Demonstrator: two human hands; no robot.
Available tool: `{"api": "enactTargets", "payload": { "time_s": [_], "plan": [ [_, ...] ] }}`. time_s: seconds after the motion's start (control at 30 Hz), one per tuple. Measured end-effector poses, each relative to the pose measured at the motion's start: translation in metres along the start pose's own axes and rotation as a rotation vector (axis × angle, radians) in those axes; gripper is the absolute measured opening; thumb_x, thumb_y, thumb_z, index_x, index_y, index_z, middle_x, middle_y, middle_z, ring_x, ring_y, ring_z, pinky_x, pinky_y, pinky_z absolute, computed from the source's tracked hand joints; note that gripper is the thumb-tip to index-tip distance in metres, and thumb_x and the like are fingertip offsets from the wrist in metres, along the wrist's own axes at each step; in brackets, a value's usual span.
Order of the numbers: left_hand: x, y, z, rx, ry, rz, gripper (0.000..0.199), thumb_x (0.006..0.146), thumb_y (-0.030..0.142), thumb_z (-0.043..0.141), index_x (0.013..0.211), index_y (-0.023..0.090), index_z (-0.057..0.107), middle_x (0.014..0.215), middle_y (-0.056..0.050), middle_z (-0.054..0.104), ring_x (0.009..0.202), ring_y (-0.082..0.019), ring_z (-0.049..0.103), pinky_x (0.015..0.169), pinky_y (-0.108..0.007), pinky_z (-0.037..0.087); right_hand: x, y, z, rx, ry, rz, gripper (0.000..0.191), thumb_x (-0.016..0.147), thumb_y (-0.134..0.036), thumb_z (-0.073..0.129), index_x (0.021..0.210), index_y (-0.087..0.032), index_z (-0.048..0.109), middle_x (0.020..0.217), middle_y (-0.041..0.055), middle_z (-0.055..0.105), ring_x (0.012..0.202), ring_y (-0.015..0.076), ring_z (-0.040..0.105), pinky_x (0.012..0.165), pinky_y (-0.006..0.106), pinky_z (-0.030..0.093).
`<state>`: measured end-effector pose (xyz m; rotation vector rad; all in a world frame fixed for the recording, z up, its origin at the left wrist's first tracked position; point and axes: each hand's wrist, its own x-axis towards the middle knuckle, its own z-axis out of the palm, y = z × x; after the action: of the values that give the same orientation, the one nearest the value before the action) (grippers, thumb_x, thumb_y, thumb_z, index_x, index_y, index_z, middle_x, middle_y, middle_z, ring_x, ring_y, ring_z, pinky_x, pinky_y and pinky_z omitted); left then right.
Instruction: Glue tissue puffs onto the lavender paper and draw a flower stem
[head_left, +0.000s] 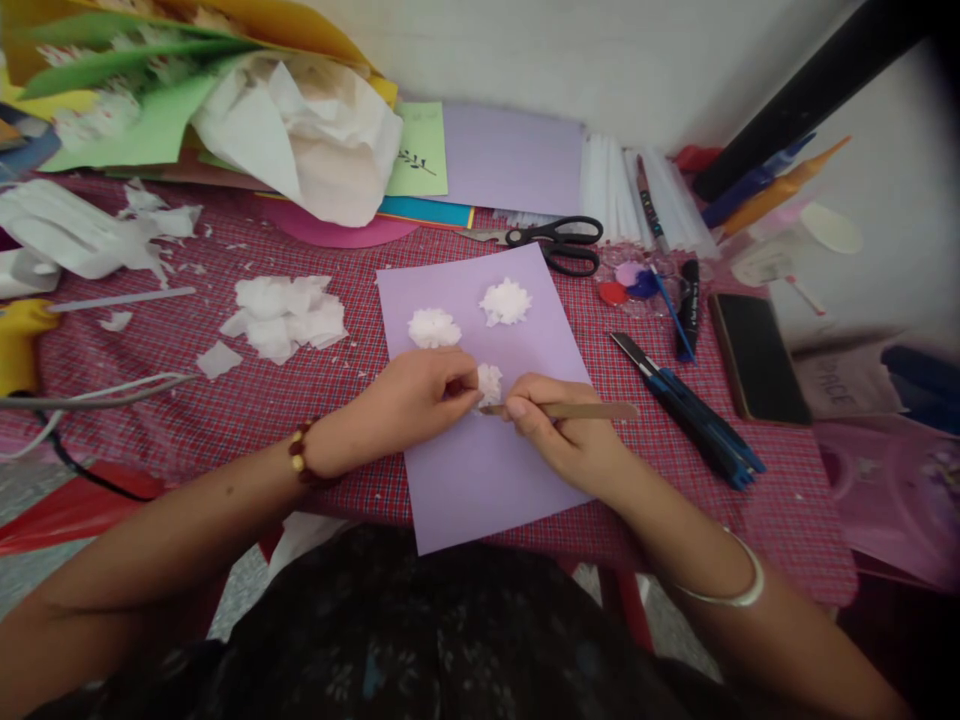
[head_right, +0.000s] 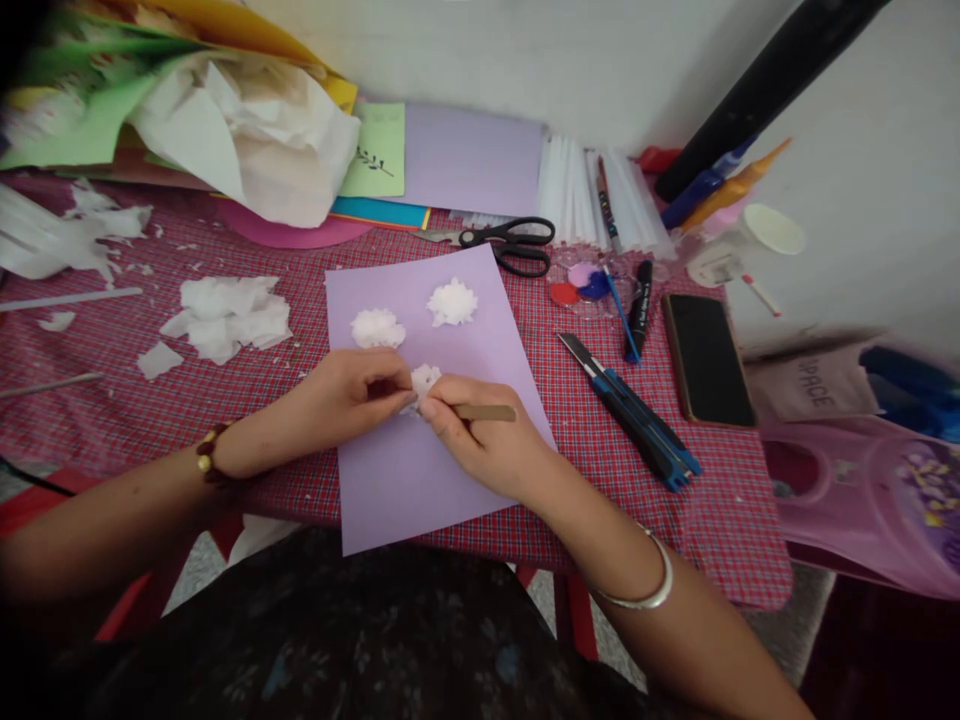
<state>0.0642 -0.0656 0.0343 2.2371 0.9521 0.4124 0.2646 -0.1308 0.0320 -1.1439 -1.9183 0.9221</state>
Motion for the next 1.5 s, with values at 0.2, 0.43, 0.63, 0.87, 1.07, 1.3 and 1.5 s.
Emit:
{"api": "enactTargets", "payload": {
  "time_s": [0.2, 0.43, 0.63, 0.87, 1.07, 1.3, 1.5],
  "plan": [
    [0.000, -0.006, -0.010, -0.170, -0.037, -0.023, 0.012, 0.083, 0.020, 0.059, 0.073, 0.015, 0.060, 0.066, 0.002, 0.059, 0.059, -0.008, 0.051, 0.058, -0.021, 0.037, -0.001, -0.002, -0.001, -0.035, 0.002, 0.033, 0.030, 0.099, -0.031, 0.046, 0.072, -0.020, 0.052, 0.063, -0.0036, 0.047, 0.057, 0.0089, 0.046, 0.055, 0.024, 0.035],
    [-0.005, -0.011, -0.008, 0.091, -0.020, 0.189, 0.012, 0.089, 0.017, 0.055, 0.080, 0.013, 0.063, 0.075, -0.001, 0.060, 0.070, -0.012, 0.056, 0.063, -0.023, 0.040, 0.001, -0.006, -0.003, -0.033, -0.015, 0.049, 0.030, 0.099, -0.030, 0.044, 0.072, -0.020, 0.049, 0.063, -0.0030, 0.047, 0.057, 0.0094, 0.046, 0.055, 0.025, 0.036],
    [-0.008, -0.012, -0.010, 0.256, -0.006, 0.257, 0.019, 0.094, 0.021, 0.051, 0.084, 0.014, 0.064, 0.079, -0.003, 0.058, 0.073, -0.015, 0.058, 0.064, -0.026, 0.043, -0.002, -0.003, -0.004, 0.020, -0.030, 0.086, 0.030, 0.100, -0.031, 0.045, 0.073, -0.020, 0.051, 0.063, -0.0032, 0.047, 0.057, 0.0087, 0.045, 0.054, 0.025, 0.034],
    [-0.009, -0.011, -0.023, 0.288, 0.066, 0.293, 0.021, 0.095, 0.020, 0.048, 0.082, 0.014, 0.063, 0.078, -0.003, 0.058, 0.071, -0.014, 0.056, 0.062, -0.026, 0.043, -0.005, 0.005, -0.004, 0.190, 0.006, 0.161, 0.024, 0.099, -0.029, 0.046, 0.080, -0.021, 0.057, 0.066, -0.0033, 0.051, 0.060, 0.0090, 0.048, 0.055, 0.025, 0.037],
    [-0.004, -0.018, -0.033, 0.206, 0.186, 0.214, 0.012, 0.092, 0.016, 0.055, 0.081, 0.014, 0.057, 0.078, -0.001, 0.056, 0.070, -0.011, 0.054, 0.061, -0.022, 0.041, -0.004, 0.006, -0.007, 0.275, 0.041, 0.197, 0.024, 0.100, -0.029, 0.045, 0.081, -0.022, 0.058, 0.065, -0.0032, 0.052, 0.059, 0.0089, 0.049, 0.053, 0.024, 0.038],
    [-0.001, -0.023, -0.031, 0.087, 0.126, 0.113, 0.013, 0.088, 0.011, 0.056, 0.078, 0.016, 0.051, 0.078, 0.001, 0.054, 0.071, -0.009, 0.053, 0.063, -0.021, 0.042, -0.002, 0.011, -0.013, 0.362, 0.092, 0.281, 0.026, 0.100, -0.031, 0.045, 0.079, -0.022, 0.058, 0.065, -0.0020, 0.053, 0.059, 0.0109, 0.050, 0.054, 0.026, 0.039],
    [-0.001, -0.026, -0.035, 0.064, 0.190, 0.011, 0.030, 0.074, -0.003, 0.045, 0.095, 0.016, 0.055, 0.089, -0.001, 0.060, 0.081, -0.011, 0.058, 0.072, -0.023, 0.046, -0.003, 0.010, -0.013, 0.381, 0.102, 0.312, 0.025, 0.100, -0.032, 0.046, 0.081, -0.024, 0.060, 0.065, -0.0019, 0.053, 0.058, 0.0117, 0.050, 0.053, 0.028, 0.039]
  ]
}}
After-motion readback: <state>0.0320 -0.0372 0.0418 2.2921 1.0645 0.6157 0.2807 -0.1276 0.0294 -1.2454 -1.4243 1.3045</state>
